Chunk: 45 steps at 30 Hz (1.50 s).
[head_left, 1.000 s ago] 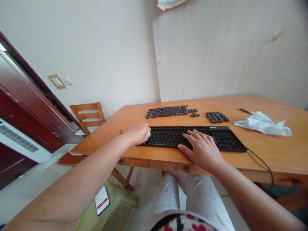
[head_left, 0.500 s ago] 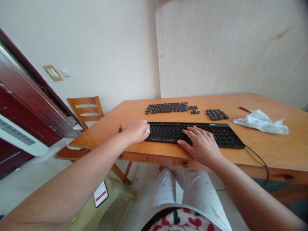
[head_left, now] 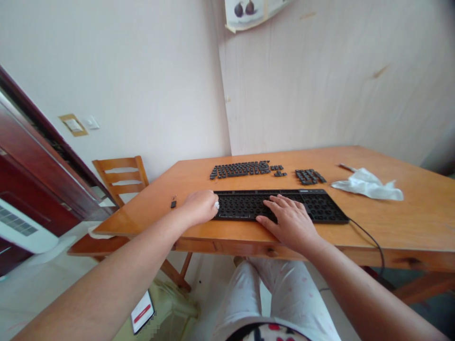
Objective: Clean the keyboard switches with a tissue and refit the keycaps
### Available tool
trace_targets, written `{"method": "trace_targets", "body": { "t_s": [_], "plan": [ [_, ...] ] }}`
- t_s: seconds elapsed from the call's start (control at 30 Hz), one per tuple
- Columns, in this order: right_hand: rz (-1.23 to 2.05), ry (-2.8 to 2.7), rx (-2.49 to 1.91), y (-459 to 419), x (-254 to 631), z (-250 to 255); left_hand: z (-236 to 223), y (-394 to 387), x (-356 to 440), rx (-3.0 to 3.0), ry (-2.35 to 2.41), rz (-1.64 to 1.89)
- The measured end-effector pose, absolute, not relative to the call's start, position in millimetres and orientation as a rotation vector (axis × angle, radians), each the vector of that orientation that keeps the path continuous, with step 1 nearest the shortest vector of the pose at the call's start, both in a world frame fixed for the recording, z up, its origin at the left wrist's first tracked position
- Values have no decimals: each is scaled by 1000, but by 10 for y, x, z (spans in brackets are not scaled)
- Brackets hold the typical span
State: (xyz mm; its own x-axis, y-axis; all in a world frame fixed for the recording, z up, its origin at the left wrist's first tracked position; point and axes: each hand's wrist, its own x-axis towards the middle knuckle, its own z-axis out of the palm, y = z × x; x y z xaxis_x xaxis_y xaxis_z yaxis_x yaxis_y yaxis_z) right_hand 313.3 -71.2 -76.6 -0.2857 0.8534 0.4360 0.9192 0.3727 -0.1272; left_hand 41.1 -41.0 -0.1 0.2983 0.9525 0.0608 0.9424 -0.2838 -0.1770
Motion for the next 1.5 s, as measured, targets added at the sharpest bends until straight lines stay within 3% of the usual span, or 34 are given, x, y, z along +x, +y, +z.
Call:
{"method": "trace_targets", "body": {
  "t_s": [0.57,0.87,1.5],
  "plan": [
    [-143,-2199,-1520,-726,3112,-725,-96,-371,231,-2613,-2005,-164],
    [-119,-2183,-1516,-737,3105,-708,-71,-143,147,-2695,-2171,-835],
    [-56,-2159,-1483,-751,3064,-698,-342,200,72,-2474,-2182,-628]
  ]
}}
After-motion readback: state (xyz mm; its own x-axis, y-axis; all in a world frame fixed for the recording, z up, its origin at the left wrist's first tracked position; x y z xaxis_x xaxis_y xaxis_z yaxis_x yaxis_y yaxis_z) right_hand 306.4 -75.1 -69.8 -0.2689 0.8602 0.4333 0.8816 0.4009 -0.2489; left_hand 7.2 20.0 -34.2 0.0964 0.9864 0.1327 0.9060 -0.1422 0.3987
